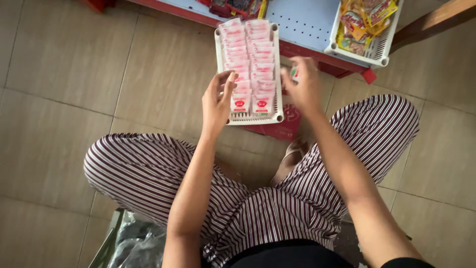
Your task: The person sits on the floor and organizes small snack packets into white plastic baskets. They pick up packets from a nearby surface and arrange them neatly in rows within the baskets.
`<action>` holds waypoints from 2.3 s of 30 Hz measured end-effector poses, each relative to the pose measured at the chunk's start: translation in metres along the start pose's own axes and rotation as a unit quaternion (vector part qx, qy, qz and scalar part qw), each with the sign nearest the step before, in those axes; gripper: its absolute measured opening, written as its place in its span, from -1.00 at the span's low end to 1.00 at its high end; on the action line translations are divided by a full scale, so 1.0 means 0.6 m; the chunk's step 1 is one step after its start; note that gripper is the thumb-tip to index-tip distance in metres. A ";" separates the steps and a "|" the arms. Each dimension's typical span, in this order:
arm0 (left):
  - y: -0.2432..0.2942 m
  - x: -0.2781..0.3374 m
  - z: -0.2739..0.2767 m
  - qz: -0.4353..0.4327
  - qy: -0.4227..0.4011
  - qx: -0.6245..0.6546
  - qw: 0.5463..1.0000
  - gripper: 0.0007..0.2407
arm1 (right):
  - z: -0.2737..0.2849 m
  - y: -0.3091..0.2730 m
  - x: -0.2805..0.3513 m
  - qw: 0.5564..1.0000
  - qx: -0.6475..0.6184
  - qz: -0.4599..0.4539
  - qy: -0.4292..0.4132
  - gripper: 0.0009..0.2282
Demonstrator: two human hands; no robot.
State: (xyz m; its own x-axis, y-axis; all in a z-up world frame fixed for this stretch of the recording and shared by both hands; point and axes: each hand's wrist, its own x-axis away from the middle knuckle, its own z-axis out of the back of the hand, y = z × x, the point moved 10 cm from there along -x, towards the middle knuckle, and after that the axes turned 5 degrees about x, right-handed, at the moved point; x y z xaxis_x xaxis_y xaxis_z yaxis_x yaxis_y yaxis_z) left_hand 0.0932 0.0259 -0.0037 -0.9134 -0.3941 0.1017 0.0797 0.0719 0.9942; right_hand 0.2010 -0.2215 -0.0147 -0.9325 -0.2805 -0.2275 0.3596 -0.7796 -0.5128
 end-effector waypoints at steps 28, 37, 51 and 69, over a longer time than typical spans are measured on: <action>-0.042 0.028 -0.108 0.037 -0.183 0.077 0.979 -0.58 | -0.002 -0.016 0.013 0.870 -0.429 -0.143 -0.196 -0.88; -0.054 0.024 -0.067 0.129 -0.077 0.279 0.948 -0.60 | -0.042 -0.083 0.022 0.761 -0.574 -0.161 -0.257 -0.73; -0.052 0.020 -0.064 0.102 -0.105 0.227 0.963 -0.79 | -0.002 -0.137 0.010 0.865 -0.441 -0.018 -0.239 -0.70; -0.051 0.017 -0.084 0.067 -0.147 0.195 0.967 -0.73 | 0.042 -0.132 0.018 0.956 -0.257 0.011 -0.144 -0.83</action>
State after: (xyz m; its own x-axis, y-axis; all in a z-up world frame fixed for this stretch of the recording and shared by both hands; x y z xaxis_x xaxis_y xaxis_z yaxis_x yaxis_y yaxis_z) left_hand 0.1018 -0.0267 -0.0313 -0.9840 -0.0832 0.1575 0.1011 0.4671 0.8784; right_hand 0.1616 -0.1768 0.0445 -0.8687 -0.4935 -0.0441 0.2798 -0.4152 -0.8657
